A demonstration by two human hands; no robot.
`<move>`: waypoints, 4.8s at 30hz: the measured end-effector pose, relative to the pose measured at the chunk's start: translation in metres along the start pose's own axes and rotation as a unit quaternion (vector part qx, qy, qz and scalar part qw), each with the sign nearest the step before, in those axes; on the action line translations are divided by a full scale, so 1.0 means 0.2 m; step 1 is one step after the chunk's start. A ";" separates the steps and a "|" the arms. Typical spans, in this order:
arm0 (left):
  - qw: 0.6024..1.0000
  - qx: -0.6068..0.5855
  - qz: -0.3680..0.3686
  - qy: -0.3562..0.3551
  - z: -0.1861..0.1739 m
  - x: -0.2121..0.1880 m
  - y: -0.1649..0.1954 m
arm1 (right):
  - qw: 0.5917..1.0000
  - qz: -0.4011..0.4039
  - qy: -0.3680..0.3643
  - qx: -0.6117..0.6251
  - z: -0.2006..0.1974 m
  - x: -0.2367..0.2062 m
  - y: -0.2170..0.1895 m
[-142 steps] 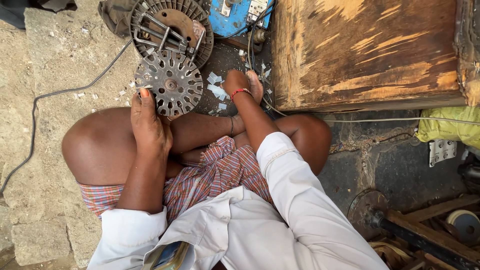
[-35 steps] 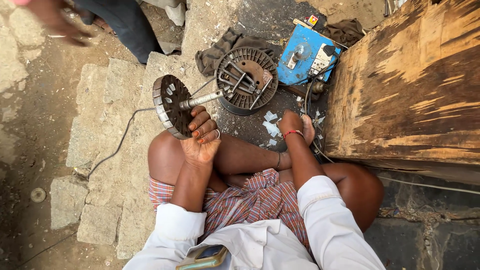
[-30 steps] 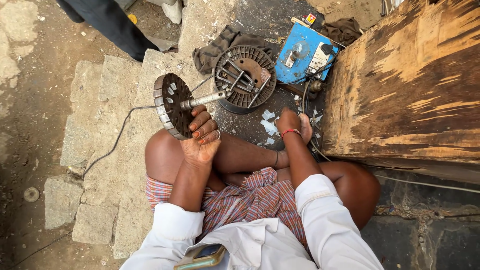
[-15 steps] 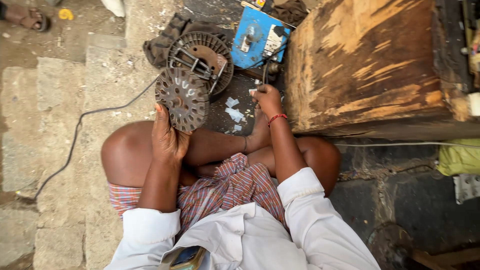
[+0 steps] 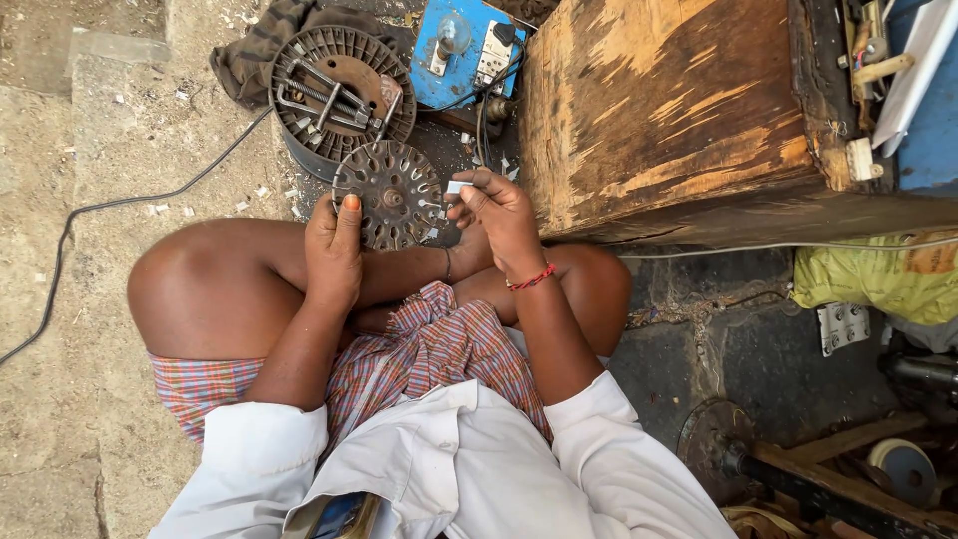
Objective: The person sits on the ground and fits small white wedge pieces one at a time into the slots of a slotted metal rotor disc, then presses the disc onto a motor shaft and works it into place by hand.
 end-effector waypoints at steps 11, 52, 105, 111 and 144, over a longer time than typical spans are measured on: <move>1.000 0.006 0.020 -0.005 0.05 -0.01 0.02 | 0.993 0.013 -0.059 -0.101 0.03 -0.02 0.01; 0.998 -0.007 -0.055 0.010 0.08 -0.02 -0.01 | 0.840 -0.216 -0.115 -0.485 0.21 0.00 -0.13; 0.998 0.004 -0.062 0.024 0.08 -0.02 -0.04 | 0.883 -0.157 -0.049 -0.440 0.19 -0.10 -0.04; 0.998 -0.005 -0.068 0.019 0.08 -0.03 -0.03 | 0.890 -0.113 -0.026 -0.441 0.18 -0.10 -0.05; 0.997 0.002 -0.077 0.014 0.11 -0.05 0.01 | 0.966 -0.094 0.007 -0.241 0.01 -0.11 0.15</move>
Point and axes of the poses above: each hand's wrist, its own x-axis towards the middle knuckle, its own z-axis out of the palm, y = z × x, the point moved 1 cm from there along x, towards the middle knuckle, and after that the axes turned 12 degrees about -z, right-handed, at the moved point
